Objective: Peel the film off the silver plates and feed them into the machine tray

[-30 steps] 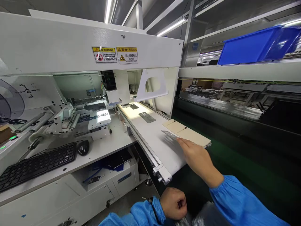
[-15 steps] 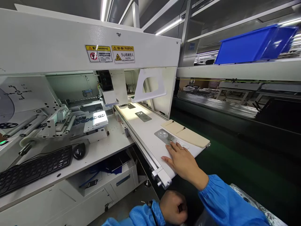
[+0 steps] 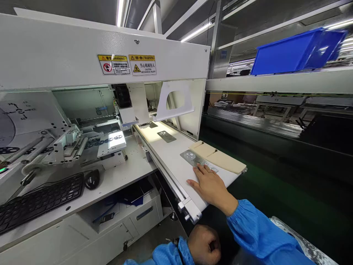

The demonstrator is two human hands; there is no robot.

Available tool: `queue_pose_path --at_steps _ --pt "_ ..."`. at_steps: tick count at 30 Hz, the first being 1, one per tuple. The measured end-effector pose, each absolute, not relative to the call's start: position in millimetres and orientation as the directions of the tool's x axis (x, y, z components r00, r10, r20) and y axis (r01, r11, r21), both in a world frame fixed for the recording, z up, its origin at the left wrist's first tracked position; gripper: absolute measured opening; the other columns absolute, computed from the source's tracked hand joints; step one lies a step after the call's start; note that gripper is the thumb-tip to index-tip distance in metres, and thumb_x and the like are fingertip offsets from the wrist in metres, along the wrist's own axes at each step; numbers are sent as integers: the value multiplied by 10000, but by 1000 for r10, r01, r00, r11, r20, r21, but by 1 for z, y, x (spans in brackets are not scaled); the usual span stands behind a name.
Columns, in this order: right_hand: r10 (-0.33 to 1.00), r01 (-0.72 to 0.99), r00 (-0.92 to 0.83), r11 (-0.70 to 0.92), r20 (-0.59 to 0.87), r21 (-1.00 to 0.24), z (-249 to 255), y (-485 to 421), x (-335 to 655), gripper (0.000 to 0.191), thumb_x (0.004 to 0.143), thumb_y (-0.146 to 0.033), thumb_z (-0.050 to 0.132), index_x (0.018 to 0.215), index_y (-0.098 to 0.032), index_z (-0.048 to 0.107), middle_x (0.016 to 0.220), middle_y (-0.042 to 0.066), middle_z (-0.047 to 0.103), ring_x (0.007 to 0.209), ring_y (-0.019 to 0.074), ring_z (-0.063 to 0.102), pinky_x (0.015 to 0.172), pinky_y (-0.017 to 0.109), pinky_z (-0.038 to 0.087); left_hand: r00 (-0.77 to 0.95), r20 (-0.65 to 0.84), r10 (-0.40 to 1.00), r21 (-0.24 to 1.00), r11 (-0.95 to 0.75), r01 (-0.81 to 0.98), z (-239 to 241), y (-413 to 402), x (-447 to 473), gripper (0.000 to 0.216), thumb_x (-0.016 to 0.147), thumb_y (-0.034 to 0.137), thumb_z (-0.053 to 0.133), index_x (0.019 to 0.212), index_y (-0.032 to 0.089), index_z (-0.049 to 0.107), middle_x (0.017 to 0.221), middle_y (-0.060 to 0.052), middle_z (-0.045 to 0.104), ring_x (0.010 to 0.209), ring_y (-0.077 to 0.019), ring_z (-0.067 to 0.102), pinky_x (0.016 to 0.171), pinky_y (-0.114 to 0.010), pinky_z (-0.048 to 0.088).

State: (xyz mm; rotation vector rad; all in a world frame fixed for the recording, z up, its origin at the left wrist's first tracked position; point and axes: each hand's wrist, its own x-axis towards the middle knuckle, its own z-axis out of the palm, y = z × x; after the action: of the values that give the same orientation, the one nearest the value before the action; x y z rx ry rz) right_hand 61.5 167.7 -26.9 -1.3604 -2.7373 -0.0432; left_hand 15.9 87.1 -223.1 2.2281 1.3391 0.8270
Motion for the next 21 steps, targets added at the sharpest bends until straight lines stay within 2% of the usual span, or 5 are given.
queue_pose_path --at_steps 9,21 --pt "798 799 -595 600 94 -34 -27 171 58 655 953 -560 343 1407 -96 429 1484 161 331 1356 342 301 1092 450 293 348 287 892 621 -450 642 -225 87 16 144 540 59 587 535 177 503 533 26 551 506 -77 434 512 -200 344" --pt "779 780 -612 623 133 -60 -26 170 61 621 946 -525 415 1373 -77 469 1462 193 355 1348 359 312 1097 480 296 324 260 910 702 -409 584 -215 86 18 272 478 8 541 496 194 344 499 72 373 499 -71 328 503 -210 287"
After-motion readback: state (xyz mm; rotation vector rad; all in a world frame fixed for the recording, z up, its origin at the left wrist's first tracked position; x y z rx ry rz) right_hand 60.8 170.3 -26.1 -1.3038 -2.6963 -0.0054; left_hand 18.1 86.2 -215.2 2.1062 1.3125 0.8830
